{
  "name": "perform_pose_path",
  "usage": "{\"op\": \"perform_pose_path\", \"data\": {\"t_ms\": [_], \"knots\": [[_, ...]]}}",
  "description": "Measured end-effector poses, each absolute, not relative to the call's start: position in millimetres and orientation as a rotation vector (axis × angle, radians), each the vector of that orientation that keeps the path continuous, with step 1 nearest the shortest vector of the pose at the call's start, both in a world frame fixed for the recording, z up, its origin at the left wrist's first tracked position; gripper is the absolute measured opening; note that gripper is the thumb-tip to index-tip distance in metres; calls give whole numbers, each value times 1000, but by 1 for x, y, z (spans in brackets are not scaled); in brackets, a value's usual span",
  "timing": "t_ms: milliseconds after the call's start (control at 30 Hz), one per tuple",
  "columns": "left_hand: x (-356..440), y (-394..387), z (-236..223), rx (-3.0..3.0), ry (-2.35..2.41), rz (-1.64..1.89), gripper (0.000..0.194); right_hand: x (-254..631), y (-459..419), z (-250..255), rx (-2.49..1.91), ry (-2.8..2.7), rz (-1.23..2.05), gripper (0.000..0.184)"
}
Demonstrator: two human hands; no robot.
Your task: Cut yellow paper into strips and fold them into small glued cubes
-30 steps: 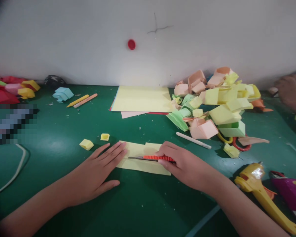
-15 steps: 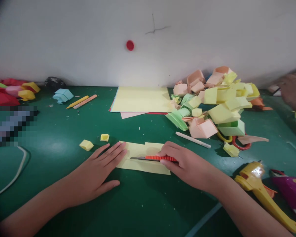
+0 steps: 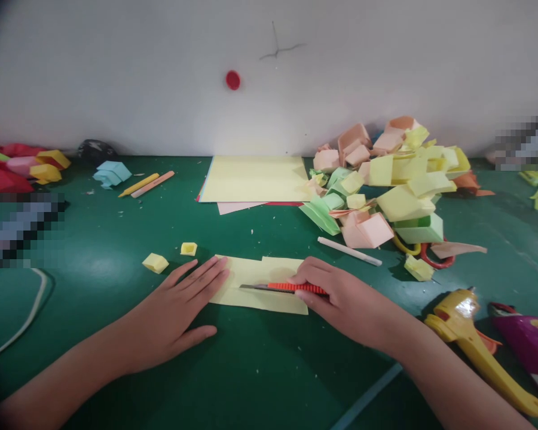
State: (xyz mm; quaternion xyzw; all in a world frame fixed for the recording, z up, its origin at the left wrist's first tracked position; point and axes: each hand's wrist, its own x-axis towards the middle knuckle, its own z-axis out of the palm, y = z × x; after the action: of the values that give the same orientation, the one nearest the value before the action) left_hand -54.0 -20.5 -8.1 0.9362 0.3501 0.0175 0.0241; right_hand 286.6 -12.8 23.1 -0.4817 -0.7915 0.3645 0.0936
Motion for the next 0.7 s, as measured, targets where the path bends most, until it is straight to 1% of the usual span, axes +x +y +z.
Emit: {"op": "perform_pose_path", "data": {"t_ms": [233,400,600,700], "knots": [[-55,-19,-9,2920,1067,65,79,290,-12,23,-1447,-2359,1062,23],[-49,-18,-3,2935,987,105,72,289,-11,24,-1423,-2361,1064,24],[-39,-25,0,2873,880,18,77,289,-11,22,-1407,-2350,1052,24],[-41,-25,-1,2846,872,49,78,290,-11,22,-1414,-2360,1060,25]]}}
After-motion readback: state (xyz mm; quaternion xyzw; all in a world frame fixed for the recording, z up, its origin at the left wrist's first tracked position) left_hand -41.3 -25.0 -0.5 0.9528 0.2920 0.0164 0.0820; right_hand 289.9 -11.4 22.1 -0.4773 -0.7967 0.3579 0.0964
